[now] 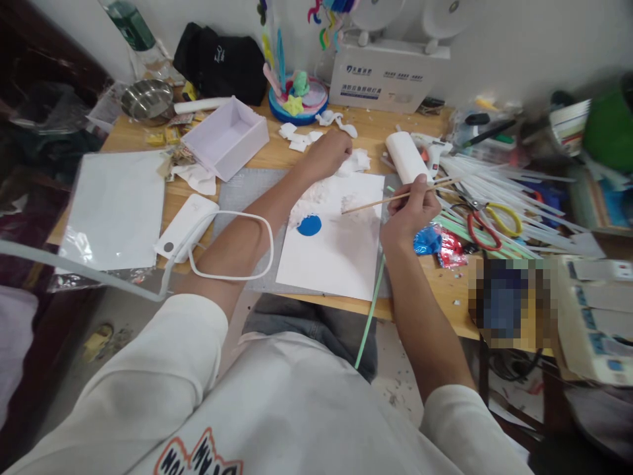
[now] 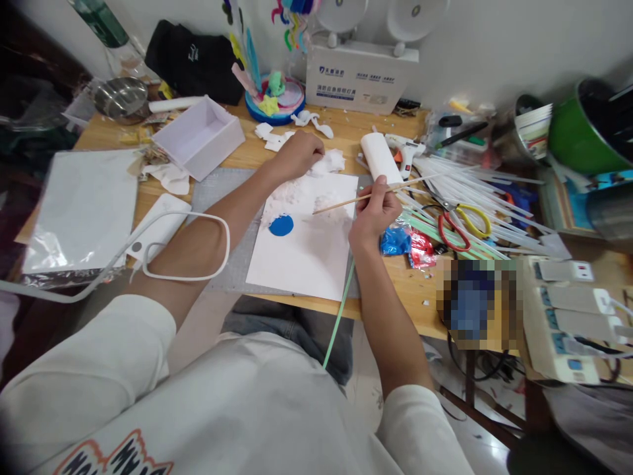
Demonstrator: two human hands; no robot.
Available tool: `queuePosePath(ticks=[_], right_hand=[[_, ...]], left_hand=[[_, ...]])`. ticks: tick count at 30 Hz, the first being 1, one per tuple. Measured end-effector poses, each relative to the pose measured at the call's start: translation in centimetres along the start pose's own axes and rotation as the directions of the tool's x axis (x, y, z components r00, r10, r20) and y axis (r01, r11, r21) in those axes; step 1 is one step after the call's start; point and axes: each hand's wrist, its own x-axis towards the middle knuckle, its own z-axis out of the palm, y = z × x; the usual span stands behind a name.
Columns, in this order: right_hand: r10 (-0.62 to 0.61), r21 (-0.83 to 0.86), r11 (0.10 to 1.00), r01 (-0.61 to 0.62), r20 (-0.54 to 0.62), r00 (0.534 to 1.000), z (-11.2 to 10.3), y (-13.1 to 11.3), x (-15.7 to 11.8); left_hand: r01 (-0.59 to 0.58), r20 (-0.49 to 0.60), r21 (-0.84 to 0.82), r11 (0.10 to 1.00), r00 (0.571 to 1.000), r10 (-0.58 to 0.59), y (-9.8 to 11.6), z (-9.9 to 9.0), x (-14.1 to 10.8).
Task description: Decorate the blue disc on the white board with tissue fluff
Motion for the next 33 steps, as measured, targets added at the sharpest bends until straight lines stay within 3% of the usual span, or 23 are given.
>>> queuePosePath(ticks=[5, 11, 13, 15, 17, 20, 23, 25, 29, 33], right_hand=[[0.043, 0.03, 0.999, -0.043, -0.004, 0.999, 0.1, -0.9, 0.0], [0.105, 0.128, 0.986, -0.102, -0.016, 0.994, 0.0, -1.5, -0.4], [0.1, 0.159, 0.982, -0.096, -0.018, 0.995, 0.0, -1.7, -0.6], [0.091, 0.183, 0.979, -0.091, 0.009, 0.996, -0.1, -2.1, -0.8], [0.082, 0.181, 0.979, -0.097, 0.089, 0.993, -0.2, -2.6, -1.4], [0.068, 0.158, 0.981, -0.115, 0.277, 0.959, -0.2, -3.7, -2.7], [0.045, 0.174, 0.976, -0.128, 0.418, 0.907, 0.0, -4.6, -4.2], [0.042, 0.181, 0.973, -0.141, 0.463, 0.885, 0.3, -4.9, -4.9], [0.074, 0.151, 0.974, -0.169, 0.494, 0.867, 0.8, -4.7, -5.4], [0.115, 0.124, 0.97, -0.207, 0.516, 0.849, 1.1, -4.5, -5.4]], left_hand=[[-0.005, 0.018, -0.022, 1.0, 1.0, 0.005, 0.6, -1.3, 0.0], [0.012, -0.208, -0.195, 0.981, 0.977, -0.053, 1.1, -3.2, -1.0], [-0.011, -0.245, -0.286, 0.958, 0.967, -0.062, 1.2, -4.4, -3.2], [-0.03, -0.193, -0.379, 0.925, 0.98, -0.047, 1.3, -5.8, -6.6], [0.011, -0.025, -0.469, 0.883, 0.999, -0.026, 1.4, -7.2, -10.9], [0.114, 0.184, -0.522, 0.845, 0.983, -0.019, 1.5, -8.4, -17.7], [0.241, 0.307, -0.527, 0.815, 0.948, -0.082, 1.2, -7.6, -22.7], [0.286, 0.294, -0.512, 0.81, 0.945, -0.147, 0.9, -6.4, -24.5], [0.296, 0.195, -0.483, 0.824, 0.954, -0.228, 0.8, -4.2, -25.3], [0.269, 0.126, -0.446, 0.854, 0.963, -0.238, 1.4, -3.5, -24.5]])
